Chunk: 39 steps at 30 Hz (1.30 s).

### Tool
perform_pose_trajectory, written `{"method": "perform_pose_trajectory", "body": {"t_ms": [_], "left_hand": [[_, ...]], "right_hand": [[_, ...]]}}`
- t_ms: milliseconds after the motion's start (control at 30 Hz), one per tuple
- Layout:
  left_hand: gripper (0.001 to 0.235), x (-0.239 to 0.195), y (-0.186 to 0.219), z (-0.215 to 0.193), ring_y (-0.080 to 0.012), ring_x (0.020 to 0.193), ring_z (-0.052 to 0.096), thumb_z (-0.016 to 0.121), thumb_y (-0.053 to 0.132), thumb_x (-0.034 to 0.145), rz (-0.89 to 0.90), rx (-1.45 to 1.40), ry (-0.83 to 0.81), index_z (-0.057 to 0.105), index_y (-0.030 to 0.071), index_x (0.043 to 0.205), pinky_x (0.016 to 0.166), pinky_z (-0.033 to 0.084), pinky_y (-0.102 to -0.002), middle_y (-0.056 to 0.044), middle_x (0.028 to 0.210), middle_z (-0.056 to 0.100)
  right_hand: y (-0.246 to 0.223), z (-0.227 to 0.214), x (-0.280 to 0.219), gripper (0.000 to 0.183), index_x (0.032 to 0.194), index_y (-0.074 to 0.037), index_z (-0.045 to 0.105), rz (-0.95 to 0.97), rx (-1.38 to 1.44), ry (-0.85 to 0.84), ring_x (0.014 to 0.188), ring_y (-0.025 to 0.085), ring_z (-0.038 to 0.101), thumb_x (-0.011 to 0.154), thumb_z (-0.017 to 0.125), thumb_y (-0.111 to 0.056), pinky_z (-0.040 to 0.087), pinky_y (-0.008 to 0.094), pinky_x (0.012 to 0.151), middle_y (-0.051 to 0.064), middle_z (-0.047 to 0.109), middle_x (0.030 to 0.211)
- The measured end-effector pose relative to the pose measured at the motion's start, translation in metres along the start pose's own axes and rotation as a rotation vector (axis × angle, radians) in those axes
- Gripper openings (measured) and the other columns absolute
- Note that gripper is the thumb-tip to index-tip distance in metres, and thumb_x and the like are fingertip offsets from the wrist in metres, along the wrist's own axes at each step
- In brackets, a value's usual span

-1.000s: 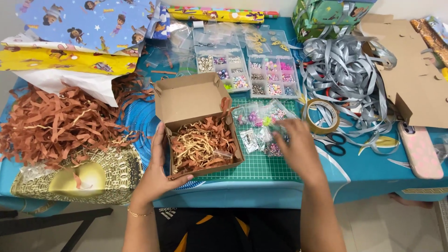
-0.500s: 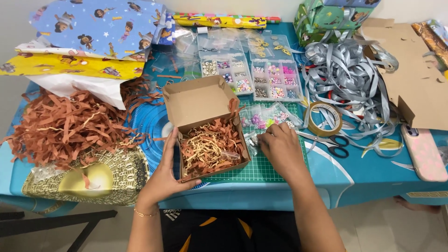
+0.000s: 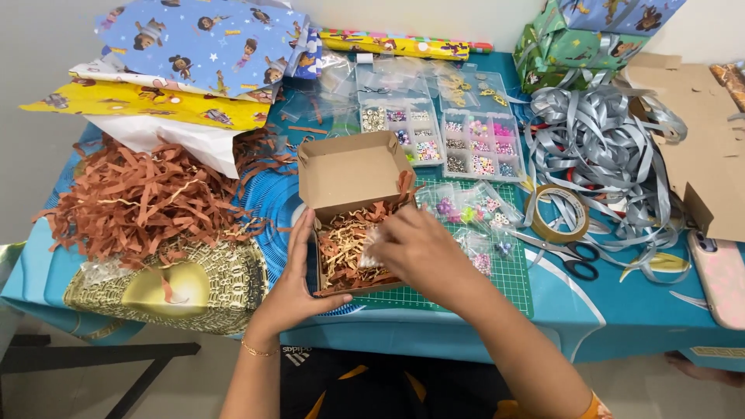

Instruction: The person folds a flat cardboard box into shape, inserts brown shredded paper, and places several small plastic bags containing colorful beads and charms into the box. The box is then closed and set aside.

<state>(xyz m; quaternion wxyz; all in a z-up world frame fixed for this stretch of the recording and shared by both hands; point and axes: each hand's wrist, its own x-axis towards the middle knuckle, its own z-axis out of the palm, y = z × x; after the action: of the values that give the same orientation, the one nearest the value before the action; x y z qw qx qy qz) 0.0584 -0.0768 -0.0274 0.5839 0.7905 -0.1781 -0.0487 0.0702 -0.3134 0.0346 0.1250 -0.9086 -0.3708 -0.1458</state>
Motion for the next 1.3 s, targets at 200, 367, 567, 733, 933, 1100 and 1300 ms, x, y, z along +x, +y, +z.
{"method": "perform_pose_trajectory", "body": {"t_ms": [200, 367, 567, 733, 933, 1100, 1300], "left_hand": [[0.139, 0.000, -0.009, -0.002, -0.0596, 0.148, -0.003, 0.095, 0.015, 0.060, 0.016, -0.027, -0.018, 0.001, 0.012, 0.162, 0.112, 0.008, -0.078, -0.026, 0.168, -0.006], [0.138, -0.001, -0.010, -0.003, -0.0586, 0.149, -0.004, 0.094, 0.015, 0.062, 0.033, -0.045, -0.023, 0.000, 0.013, 0.162, 0.112, 0.007, -0.078, -0.024, 0.168, -0.007], [0.136, -0.002, -0.014, -0.003, -0.0555, 0.150, -0.006, 0.094, 0.018, 0.064, 0.043, -0.052, -0.032, 0.000, 0.016, 0.163, 0.114, 0.006, -0.076, -0.020, 0.169, -0.009], [0.137, -0.002, -0.015, -0.003, -0.0547, 0.151, -0.007, 0.094, 0.018, 0.064, 0.040, -0.046, -0.028, 0.000, 0.015, 0.163, 0.115, 0.005, -0.075, -0.021, 0.170, -0.008], [0.137, -0.002, -0.012, -0.003, -0.0528, 0.152, -0.006, 0.094, 0.017, 0.064, 0.040, -0.061, -0.031, 0.000, 0.016, 0.163, 0.116, 0.004, -0.073, -0.019, 0.170, -0.008], [0.142, 0.000, -0.004, -0.001, -0.0543, 0.150, -0.013, 0.095, 0.015, 0.064, -0.026, -0.101, -0.039, -0.005, 0.021, 0.164, 0.116, 0.002, -0.074, -0.022, 0.169, -0.011], [0.141, 0.000, -0.003, -0.001, -0.0499, 0.153, -0.008, 0.094, 0.015, 0.064, -0.054, -0.076, -0.057, -0.005, 0.022, 0.164, 0.118, 0.005, -0.071, -0.020, 0.171, -0.008]], "right_hand": [[0.016, -0.028, -0.001, 0.022, 0.100, -0.008, 0.079, 0.185, 0.044, -0.220, 0.101, 0.026, 0.057, 0.086, 0.079, -0.025, 0.047, 0.039, 0.084, 0.011, 0.073, 0.101], [0.017, -0.030, -0.004, 0.015, 0.098, -0.014, 0.081, 0.241, 0.070, -0.399, 0.096, 0.020, 0.053, 0.090, 0.073, -0.023, 0.042, 0.034, 0.083, 0.005, 0.075, 0.096], [0.028, -0.032, 0.019, 0.015, 0.089, -0.012, 0.079, 0.289, 0.059, -0.305, 0.092, 0.023, 0.055, 0.090, 0.069, -0.023, 0.041, 0.036, 0.082, 0.007, 0.074, 0.088], [0.049, 0.030, 0.023, 0.014, 0.095, -0.010, 0.074, 0.116, -0.396, -0.075, 0.088, 0.024, 0.051, 0.084, 0.073, -0.018, 0.037, 0.037, 0.073, 0.010, 0.065, 0.090], [0.029, 0.049, -0.005, 0.010, 0.097, -0.008, 0.076, 0.230, -0.236, -0.214, 0.086, 0.023, 0.058, 0.091, 0.069, -0.014, 0.040, 0.034, 0.072, 0.013, 0.071, 0.091], [0.045, 0.082, -0.007, 0.001, 0.079, -0.011, 0.077, 0.186, -0.361, -0.304, 0.086, 0.025, 0.058, 0.079, 0.078, -0.012, 0.040, 0.038, 0.074, 0.009, 0.072, 0.080], [0.017, 0.015, 0.015, 0.014, 0.095, -0.004, 0.077, 0.169, -0.262, -0.193, 0.091, 0.031, 0.058, 0.083, 0.072, -0.008, 0.042, 0.039, 0.072, 0.017, 0.072, 0.091]]}}
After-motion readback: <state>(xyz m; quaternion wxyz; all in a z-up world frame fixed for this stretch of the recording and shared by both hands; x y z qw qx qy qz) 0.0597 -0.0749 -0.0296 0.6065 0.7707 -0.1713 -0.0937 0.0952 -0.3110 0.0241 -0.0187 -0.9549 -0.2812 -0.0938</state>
